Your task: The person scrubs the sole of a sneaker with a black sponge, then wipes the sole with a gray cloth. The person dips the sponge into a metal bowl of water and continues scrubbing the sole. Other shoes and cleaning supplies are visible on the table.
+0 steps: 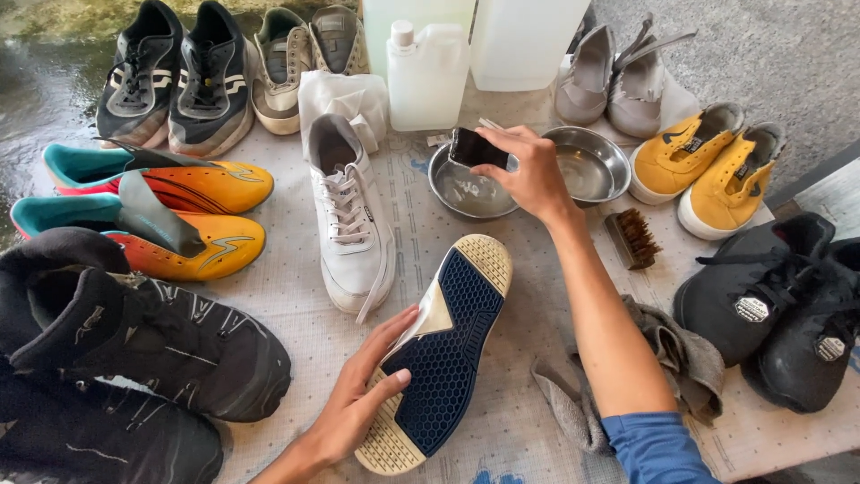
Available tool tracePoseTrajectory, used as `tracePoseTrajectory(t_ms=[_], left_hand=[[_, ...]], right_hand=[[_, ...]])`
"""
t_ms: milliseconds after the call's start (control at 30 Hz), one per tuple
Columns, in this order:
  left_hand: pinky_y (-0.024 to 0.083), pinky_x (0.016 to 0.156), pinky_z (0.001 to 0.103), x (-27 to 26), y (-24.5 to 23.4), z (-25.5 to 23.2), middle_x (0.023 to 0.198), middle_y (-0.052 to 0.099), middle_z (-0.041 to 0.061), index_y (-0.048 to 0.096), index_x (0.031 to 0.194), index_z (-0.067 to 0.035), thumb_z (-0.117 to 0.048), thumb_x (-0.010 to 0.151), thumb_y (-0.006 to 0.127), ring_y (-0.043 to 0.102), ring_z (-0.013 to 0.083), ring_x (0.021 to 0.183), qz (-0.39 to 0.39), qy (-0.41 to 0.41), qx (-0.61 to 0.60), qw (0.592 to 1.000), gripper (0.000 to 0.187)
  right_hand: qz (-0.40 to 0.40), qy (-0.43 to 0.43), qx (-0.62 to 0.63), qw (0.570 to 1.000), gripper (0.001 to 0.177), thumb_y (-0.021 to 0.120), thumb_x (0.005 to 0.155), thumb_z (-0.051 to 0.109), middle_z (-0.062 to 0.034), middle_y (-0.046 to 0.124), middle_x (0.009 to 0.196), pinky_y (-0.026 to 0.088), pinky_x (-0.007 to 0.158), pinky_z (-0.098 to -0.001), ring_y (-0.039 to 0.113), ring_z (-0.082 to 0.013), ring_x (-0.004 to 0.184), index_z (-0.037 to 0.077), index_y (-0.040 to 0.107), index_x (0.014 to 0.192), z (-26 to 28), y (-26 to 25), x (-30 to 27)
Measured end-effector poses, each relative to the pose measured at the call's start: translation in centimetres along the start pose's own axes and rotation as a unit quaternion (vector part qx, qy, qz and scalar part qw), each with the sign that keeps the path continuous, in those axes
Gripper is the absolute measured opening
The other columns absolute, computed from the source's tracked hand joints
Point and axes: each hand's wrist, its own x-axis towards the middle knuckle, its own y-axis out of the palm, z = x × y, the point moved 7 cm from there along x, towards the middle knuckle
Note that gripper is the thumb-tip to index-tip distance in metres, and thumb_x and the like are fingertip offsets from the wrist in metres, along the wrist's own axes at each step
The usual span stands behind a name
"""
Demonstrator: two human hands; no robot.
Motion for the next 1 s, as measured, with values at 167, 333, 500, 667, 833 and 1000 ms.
tracePoseTrajectory(t_ms=[167, 333, 500, 667, 833, 1000], left_hand=[[0.034, 0.119, 0.05, 0.0, 0.0, 0.2, 0.165, 0.045, 0.009, 0.048, 0.153, -0.018, -0.042, 0.093, 0.054, 0.041, 0.0259, 0.153, 0.003, -0.021, -0.028, 0.999, 0.065], [0.032, 0.12, 0.051, 0.0, 0.0, 0.1, 0.164, 0.046, 0.009, 0.048, 0.153, -0.018, -0.039, 0.095, 0.053, 0.041, 0.0259, 0.153, 0.005, -0.009, -0.004, 1.0, 0.062], [0.032, 0.12, 0.053, 0.1, 0.1, 0.1, 0.163, 0.047, 0.008, 0.052, 0.15, -0.02, -0.037, 0.096, 0.059, 0.043, 0.0266, 0.152, 0.01, 0.003, -0.003, 1.0, 0.057], [0.032, 0.12, 0.052, 0.0, 0.1, 0.1, 0.163, 0.047, 0.007, 0.053, 0.15, -0.02, -0.038, 0.095, 0.059, 0.043, 0.0266, 0.152, 0.008, 0.004, 0.0, 1.0, 0.058], [0.031, 0.12, 0.052, 0.0, 0.1, 0.0, 0.163, 0.047, 0.008, 0.053, 0.15, -0.02, -0.038, 0.095, 0.059, 0.043, 0.0265, 0.152, 0.008, 0.014, 0.003, 1.0, 0.058], [0.029, 0.122, 0.051, 0.1, 0.2, -0.2, 0.163, 0.048, 0.006, 0.054, 0.15, -0.02, -0.038, 0.098, 0.052, 0.041, 0.0252, 0.153, 0.002, -0.024, -0.016, 1.0, 0.055]], right_hand=[[0.024, 0.038, 0.002, 0.999, 0.056, 0.083, 0.079, 0.025, -0.0204, 0.068, 0.118, 0.054, 0.094, -0.037, 0.066, -0.0271, 0.106, 0.002, 0.065, 0.127, -1.1, 0.7, -0.3], [0.062, 0.085, 0.018, 0.994, 0.058, 0.08, 0.082, 0.023, -0.0251, 0.064, 0.118, 0.049, 0.102, -0.042, 0.064, -0.031, 0.112, 0.004, 0.06, 0.133, -1.9, 1.6, -0.6], [0.055, 0.079, 0.011, 0.995, 0.057, 0.079, 0.084, 0.018, -0.0226, 0.064, 0.126, 0.048, 0.104, -0.0402, 0.058, -0.0284, 0.118, 0.001, 0.057, 0.134, -1.5, 1.3, -0.4], [0.062, 0.076, 0.008, 0.995, 0.057, 0.079, 0.084, 0.021, -0.023, 0.065, 0.124, 0.049, 0.102, -0.0415, 0.06, -0.0298, 0.117, 0.0, 0.058, 0.133, -1.6, 1.3, -0.6], [0.062, 0.084, 0.007, 0.994, 0.056, 0.08, 0.084, 0.024, -0.0227, 0.066, 0.119, 0.05, 0.099, -0.0397, 0.063, -0.0285, 0.111, 0.002, 0.061, 0.132, -1.8, 1.4, -0.6], [0.074, 0.087, -0.005, 0.993, 0.057, 0.081, 0.081, 0.027, -0.0209, 0.068, 0.114, 0.053, 0.094, -0.0387, 0.066, -0.0263, 0.102, 0.003, 0.063, 0.129, -1.9, 1.6, -0.6]])
